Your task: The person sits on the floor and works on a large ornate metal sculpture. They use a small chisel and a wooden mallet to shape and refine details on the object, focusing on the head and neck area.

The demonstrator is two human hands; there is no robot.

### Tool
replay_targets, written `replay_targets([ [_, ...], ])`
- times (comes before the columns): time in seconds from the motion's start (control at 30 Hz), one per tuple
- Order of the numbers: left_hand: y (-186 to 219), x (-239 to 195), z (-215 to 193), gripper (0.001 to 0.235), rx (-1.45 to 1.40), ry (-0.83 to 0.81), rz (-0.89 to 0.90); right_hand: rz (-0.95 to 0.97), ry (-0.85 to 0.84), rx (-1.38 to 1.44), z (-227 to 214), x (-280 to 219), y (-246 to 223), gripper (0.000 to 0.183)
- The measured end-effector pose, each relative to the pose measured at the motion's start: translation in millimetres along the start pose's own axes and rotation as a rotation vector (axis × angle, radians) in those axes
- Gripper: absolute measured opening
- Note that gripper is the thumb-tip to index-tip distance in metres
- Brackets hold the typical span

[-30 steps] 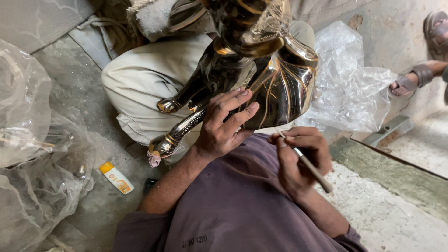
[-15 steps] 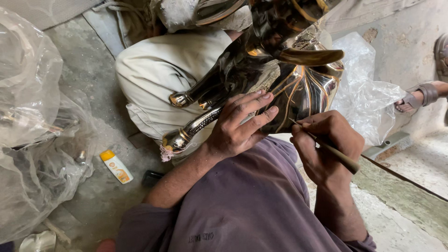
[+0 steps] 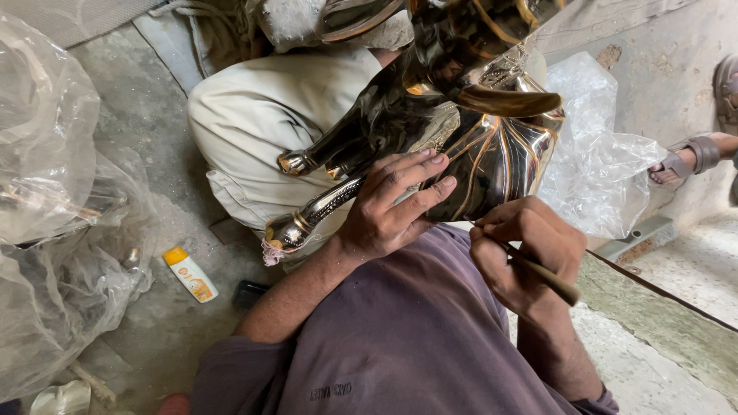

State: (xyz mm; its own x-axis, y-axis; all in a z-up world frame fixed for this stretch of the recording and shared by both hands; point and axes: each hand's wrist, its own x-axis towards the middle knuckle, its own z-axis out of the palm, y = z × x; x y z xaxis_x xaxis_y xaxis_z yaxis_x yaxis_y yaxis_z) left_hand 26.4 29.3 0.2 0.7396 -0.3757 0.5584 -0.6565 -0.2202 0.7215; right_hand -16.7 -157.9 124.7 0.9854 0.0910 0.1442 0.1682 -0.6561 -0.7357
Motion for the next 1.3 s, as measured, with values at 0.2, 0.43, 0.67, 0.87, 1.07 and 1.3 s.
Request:
replay_targets([
  [0.2,1,0,-5,0.043,-0.025,-0.015,0.004,0.001,-0.023,0.105,-8,2,11,0.015],
  [0.43,3,-1,-2,0.054,-0.025,0.009,0.003,-0.031,-0.103,0.324,-47,54,65,0.01],
  [0.67,6,-2,0,0.056,-0.005,0.02,-0.013,0.254,-0.109,0.532,-41,66,62,0.017],
  [0.87,5,-5,7,0.054,0.024,0.028,-0.021,0.251,-0.177,0.405,-45,74,60,0.017],
  [1.07,6,-6,5,0.054,0.031,0.009,-0.036,0.16,-0.219,0.307,-49,72,61,0.019],
  [1.3,3,-6,8,0.053,0.006,0.01,-0.028,0.104,-0.242,0.364,-51,62,69,0.015],
])
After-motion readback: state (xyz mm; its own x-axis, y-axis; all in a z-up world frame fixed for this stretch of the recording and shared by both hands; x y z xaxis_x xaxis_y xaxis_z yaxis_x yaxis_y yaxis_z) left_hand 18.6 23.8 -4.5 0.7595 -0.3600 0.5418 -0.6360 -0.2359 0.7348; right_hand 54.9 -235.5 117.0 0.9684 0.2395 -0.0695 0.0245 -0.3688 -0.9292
